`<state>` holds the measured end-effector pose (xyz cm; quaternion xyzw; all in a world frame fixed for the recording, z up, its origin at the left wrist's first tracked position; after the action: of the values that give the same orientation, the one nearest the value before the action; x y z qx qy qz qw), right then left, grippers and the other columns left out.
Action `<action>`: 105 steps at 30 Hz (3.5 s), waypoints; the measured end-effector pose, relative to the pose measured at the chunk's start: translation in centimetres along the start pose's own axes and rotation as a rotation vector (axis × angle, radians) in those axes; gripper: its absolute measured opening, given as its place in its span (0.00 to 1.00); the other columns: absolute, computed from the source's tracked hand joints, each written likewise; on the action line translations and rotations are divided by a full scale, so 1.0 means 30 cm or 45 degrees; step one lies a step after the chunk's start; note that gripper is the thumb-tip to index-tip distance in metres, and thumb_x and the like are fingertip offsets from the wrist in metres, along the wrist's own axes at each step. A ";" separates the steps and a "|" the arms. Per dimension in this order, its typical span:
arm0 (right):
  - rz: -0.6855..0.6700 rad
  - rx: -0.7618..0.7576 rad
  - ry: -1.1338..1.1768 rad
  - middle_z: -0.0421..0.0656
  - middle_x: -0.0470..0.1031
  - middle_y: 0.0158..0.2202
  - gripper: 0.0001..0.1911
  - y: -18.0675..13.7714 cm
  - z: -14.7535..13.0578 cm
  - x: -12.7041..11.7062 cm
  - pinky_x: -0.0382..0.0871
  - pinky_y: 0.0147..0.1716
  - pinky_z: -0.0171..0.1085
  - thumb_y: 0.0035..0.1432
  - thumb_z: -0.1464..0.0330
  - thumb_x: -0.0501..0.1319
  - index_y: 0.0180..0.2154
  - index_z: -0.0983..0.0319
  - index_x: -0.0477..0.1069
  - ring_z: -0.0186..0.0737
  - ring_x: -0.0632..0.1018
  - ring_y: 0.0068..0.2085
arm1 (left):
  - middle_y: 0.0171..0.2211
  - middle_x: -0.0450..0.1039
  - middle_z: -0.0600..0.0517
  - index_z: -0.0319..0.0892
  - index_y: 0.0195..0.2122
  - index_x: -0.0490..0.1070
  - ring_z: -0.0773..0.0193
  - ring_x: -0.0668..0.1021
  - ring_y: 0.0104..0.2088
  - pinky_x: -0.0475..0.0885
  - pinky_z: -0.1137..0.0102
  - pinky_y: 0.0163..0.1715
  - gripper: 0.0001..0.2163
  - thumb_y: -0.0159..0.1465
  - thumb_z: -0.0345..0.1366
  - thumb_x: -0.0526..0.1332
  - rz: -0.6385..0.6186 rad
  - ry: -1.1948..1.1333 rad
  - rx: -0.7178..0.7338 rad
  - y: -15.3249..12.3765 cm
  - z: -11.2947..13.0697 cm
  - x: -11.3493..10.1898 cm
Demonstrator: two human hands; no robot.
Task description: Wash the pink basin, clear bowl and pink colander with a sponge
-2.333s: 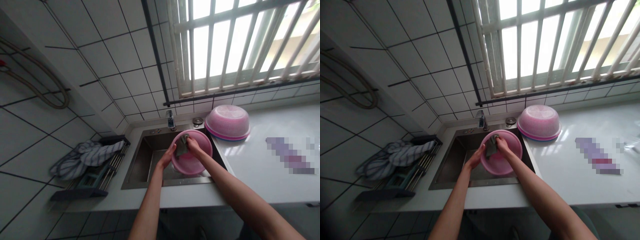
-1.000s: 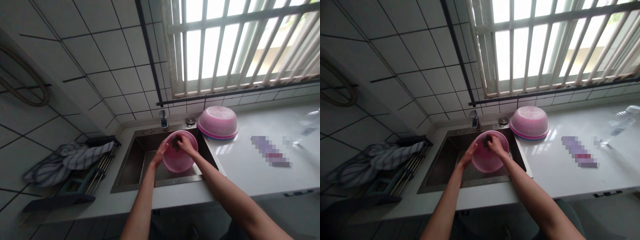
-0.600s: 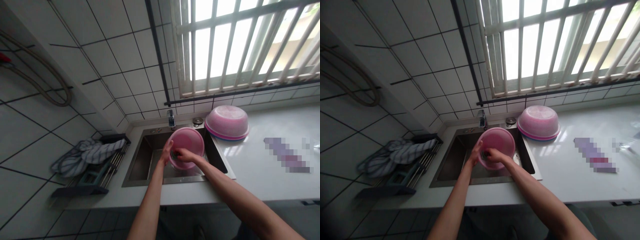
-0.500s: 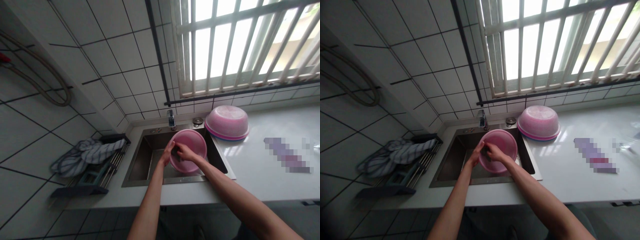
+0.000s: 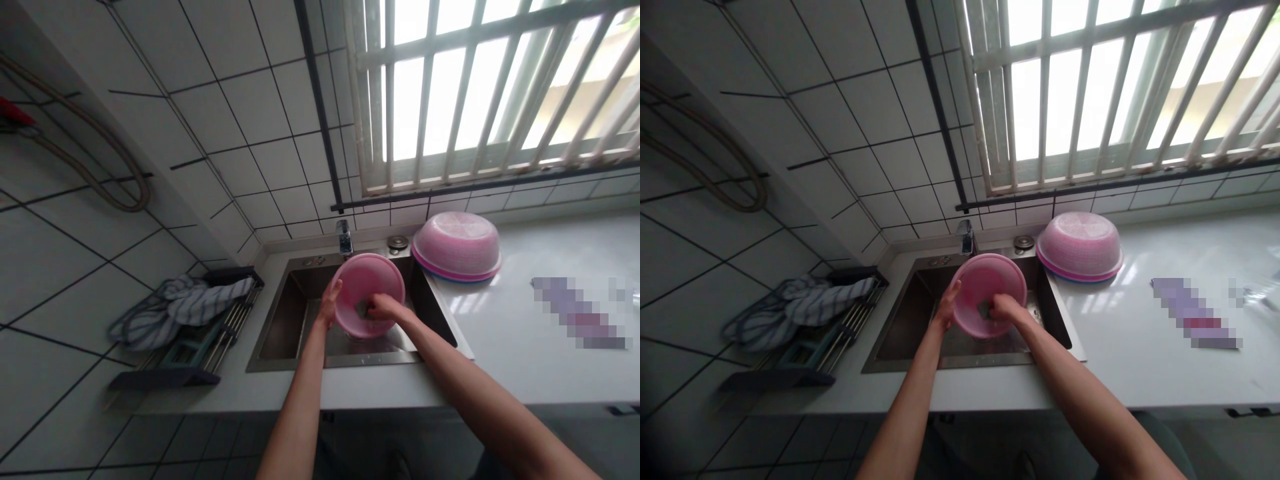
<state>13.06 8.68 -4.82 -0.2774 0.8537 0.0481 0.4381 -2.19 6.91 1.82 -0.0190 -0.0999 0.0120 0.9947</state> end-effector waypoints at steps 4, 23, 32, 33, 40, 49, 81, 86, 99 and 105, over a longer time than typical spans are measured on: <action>-0.270 -0.430 0.474 0.43 0.81 0.40 0.18 -0.012 -0.166 0.095 0.72 0.38 0.35 0.55 0.77 0.63 0.48 0.61 0.78 0.40 0.79 0.37 | 0.57 0.80 0.42 0.41 0.56 0.79 0.44 0.74 0.65 0.63 0.54 0.69 0.31 0.58 0.58 0.73 -0.018 -0.005 -0.035 0.005 -0.031 0.010; -0.201 -0.179 0.064 0.45 0.80 0.35 0.08 -0.020 -0.086 0.054 0.66 0.36 0.36 0.58 0.70 0.64 0.40 0.63 0.79 0.42 0.77 0.35 | 0.58 0.79 0.41 0.42 0.60 0.76 0.43 0.77 0.62 0.67 0.51 0.66 0.33 0.59 0.59 0.71 -0.002 -0.044 -0.078 0.017 -0.059 -0.004; 0.645 -0.294 0.402 0.54 0.77 0.58 0.24 -0.026 -0.114 -0.195 0.68 0.59 0.44 0.61 0.73 0.59 0.59 0.63 0.72 0.48 0.77 0.56 | 0.56 0.80 0.41 0.42 0.59 0.78 0.46 0.76 0.63 0.67 0.54 0.67 0.32 0.59 0.57 0.72 -0.108 -0.103 -0.151 0.014 -0.099 0.040; 0.717 -0.189 0.333 0.55 0.77 0.58 0.24 -0.033 -0.075 -0.225 0.68 0.59 0.44 0.61 0.74 0.59 0.59 0.65 0.72 0.49 0.77 0.56 | 0.57 0.80 0.41 0.43 0.60 0.77 0.46 0.77 0.63 0.67 0.54 0.66 0.32 0.60 0.56 0.73 -0.116 -0.103 -0.151 0.012 -0.094 0.043; 0.133 0.019 -0.094 0.49 0.82 0.38 0.08 -0.030 -0.033 -0.066 0.68 0.40 0.36 0.57 0.74 0.63 0.39 0.63 0.79 0.45 0.80 0.38 | 0.54 0.82 0.41 0.41 0.61 0.75 0.46 0.81 0.57 0.72 0.54 0.62 0.33 0.61 0.58 0.70 -0.119 -0.135 -0.192 0.015 -0.089 0.029; 0.034 -0.540 1.038 0.46 0.78 0.51 0.25 -0.045 -0.264 -0.083 0.73 0.50 0.37 0.54 0.76 0.63 0.54 0.59 0.73 0.42 0.78 0.49 | 0.50 0.83 0.39 0.39 0.54 0.79 0.42 0.80 0.58 0.74 0.53 0.60 0.34 0.62 0.65 0.64 -0.337 -0.195 -0.367 -0.022 -0.123 0.124; 0.677 -0.393 -0.040 0.46 0.79 0.51 0.17 -0.101 -0.192 -0.258 0.70 0.55 0.42 0.69 0.71 0.61 0.56 0.52 0.79 0.47 0.75 0.53 | 0.43 0.85 0.47 0.42 0.41 0.84 0.45 0.81 0.52 0.69 0.52 0.62 0.17 0.47 0.28 0.71 -0.033 0.325 0.006 0.043 -0.048 -0.001; 0.781 -0.286 -0.089 0.47 0.78 0.54 0.20 -0.118 -0.135 -0.280 0.71 0.57 0.43 0.70 0.71 0.59 0.59 0.53 0.77 0.48 0.75 0.55 | 0.48 0.84 0.44 0.43 0.43 0.84 0.44 0.80 0.55 0.67 0.51 0.63 0.20 0.46 0.27 0.71 0.021 0.355 0.053 0.049 -0.041 -0.034; 0.802 -0.293 -0.001 0.45 0.81 0.49 0.16 -0.115 -0.110 -0.282 0.72 0.52 0.37 0.70 0.71 0.59 0.52 0.56 0.81 0.43 0.81 0.49 | 0.48 0.84 0.46 0.42 0.46 0.82 0.54 0.83 0.50 0.73 0.58 0.59 0.19 0.53 0.22 0.67 0.087 0.758 0.175 0.031 0.012 -0.034; 0.848 -0.311 0.133 0.44 0.84 0.47 0.15 -0.117 -0.111 -0.274 0.73 0.47 0.37 0.69 0.68 0.60 0.51 0.54 0.83 0.43 0.83 0.44 | 0.50 0.84 0.52 0.51 0.60 0.75 0.59 0.84 0.50 0.75 0.65 0.56 0.22 0.66 0.27 0.63 0.259 1.240 0.525 -0.049 0.138 0.035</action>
<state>16.27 8.20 4.13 -0.0362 0.9065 0.2757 0.3178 -1.97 5.63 6.14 0.1637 0.3797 0.1174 0.9029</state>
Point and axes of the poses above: each hand's wrist, its own y-axis towards the middle knuckle, its own x-axis out of the palm, z = x × y, the point moved 10 cm from there along y, towards the middle knuckle
